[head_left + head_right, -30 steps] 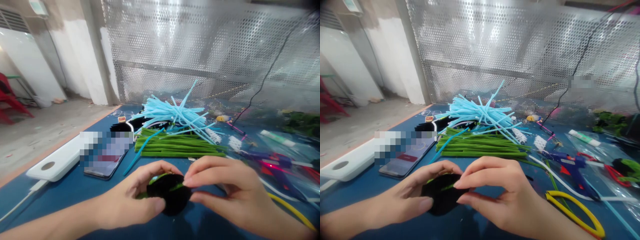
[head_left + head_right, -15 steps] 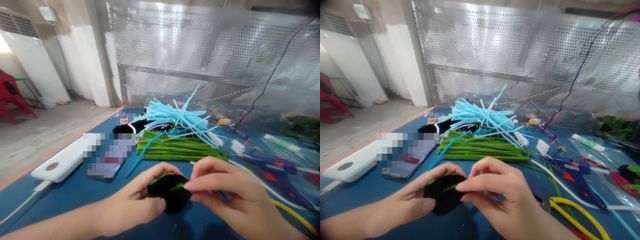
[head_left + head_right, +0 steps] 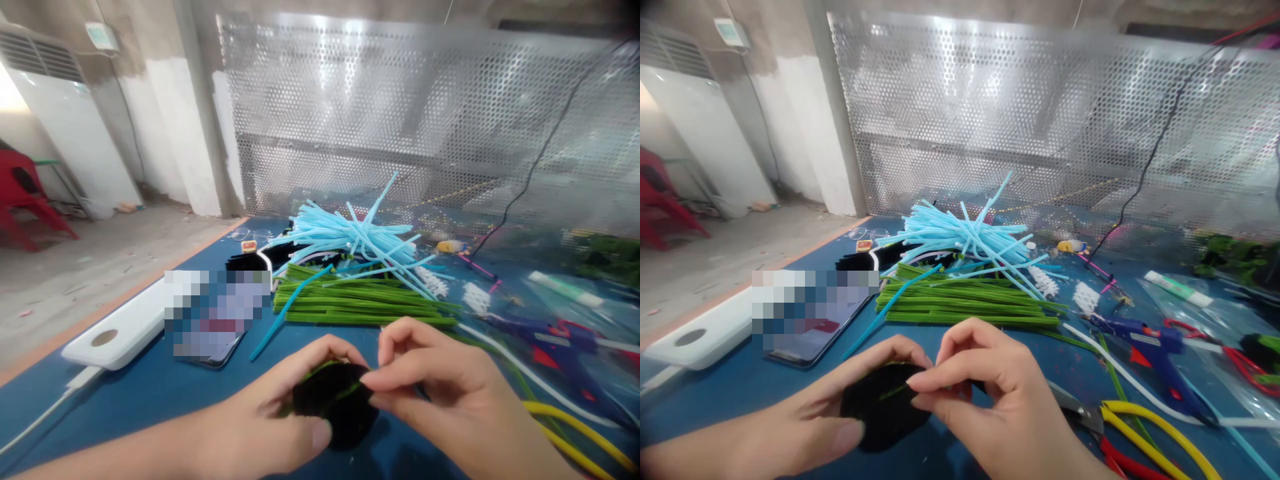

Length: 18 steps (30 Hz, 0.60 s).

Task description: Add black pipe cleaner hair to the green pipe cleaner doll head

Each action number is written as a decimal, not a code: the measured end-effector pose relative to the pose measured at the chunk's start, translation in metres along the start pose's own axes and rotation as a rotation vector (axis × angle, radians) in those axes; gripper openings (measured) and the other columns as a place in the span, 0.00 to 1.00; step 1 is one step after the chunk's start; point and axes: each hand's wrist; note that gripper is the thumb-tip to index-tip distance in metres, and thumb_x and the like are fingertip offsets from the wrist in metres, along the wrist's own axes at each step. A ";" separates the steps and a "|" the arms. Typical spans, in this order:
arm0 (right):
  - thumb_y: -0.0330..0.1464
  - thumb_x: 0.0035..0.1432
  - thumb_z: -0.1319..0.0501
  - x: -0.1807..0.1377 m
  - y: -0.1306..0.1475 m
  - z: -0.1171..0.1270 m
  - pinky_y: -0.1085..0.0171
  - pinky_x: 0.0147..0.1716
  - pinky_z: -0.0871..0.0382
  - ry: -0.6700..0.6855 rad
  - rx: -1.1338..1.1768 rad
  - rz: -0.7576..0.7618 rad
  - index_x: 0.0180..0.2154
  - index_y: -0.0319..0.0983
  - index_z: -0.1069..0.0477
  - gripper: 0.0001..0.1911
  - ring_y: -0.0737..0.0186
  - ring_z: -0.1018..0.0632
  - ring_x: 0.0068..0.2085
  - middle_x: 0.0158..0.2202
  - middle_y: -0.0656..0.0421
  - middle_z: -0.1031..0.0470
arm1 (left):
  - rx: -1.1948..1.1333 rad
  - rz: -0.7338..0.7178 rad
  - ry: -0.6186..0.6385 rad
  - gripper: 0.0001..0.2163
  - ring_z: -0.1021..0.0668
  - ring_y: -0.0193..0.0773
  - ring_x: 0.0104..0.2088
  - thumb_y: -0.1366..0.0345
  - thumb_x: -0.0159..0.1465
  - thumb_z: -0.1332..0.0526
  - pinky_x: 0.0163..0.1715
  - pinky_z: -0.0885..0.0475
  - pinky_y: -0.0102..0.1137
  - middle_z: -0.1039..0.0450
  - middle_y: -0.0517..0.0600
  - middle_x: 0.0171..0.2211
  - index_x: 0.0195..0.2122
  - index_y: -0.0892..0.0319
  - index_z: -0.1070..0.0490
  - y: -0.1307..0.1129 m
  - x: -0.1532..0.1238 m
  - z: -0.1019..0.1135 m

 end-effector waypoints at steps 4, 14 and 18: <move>0.25 0.51 0.35 -0.001 0.000 -0.002 0.74 0.28 0.29 -0.003 -0.014 0.047 0.31 0.44 0.19 0.09 0.70 0.25 0.30 0.30 0.61 0.30 | 0.006 0.023 -0.006 0.21 0.37 0.41 0.37 0.57 0.58 0.41 0.33 0.40 0.32 0.40 0.51 0.41 0.51 0.54 0.42 0.001 0.000 -0.001; 0.26 0.46 0.31 -0.007 -0.002 -0.004 0.75 0.28 0.27 -0.190 -0.205 0.149 0.30 0.42 0.25 0.07 0.69 0.22 0.28 0.27 0.63 0.23 | 0.014 -0.019 -0.015 0.19 0.36 0.40 0.36 0.56 0.60 0.41 0.35 0.38 0.32 0.40 0.49 0.38 0.51 0.53 0.41 0.003 -0.002 0.000; 0.24 0.48 0.34 -0.014 -0.006 -0.008 0.72 0.26 0.27 -0.234 -0.247 0.236 0.29 0.41 0.28 0.08 0.68 0.23 0.26 0.27 0.63 0.24 | 0.133 -0.075 -0.004 0.19 0.36 0.39 0.35 0.57 0.62 0.43 0.32 0.37 0.30 0.40 0.50 0.40 0.53 0.52 0.42 0.007 -0.003 0.000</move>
Point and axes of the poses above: each hand's wrist, its own x-axis towards the middle knuckle, its own z-axis out of the back of the hand, y = z × x
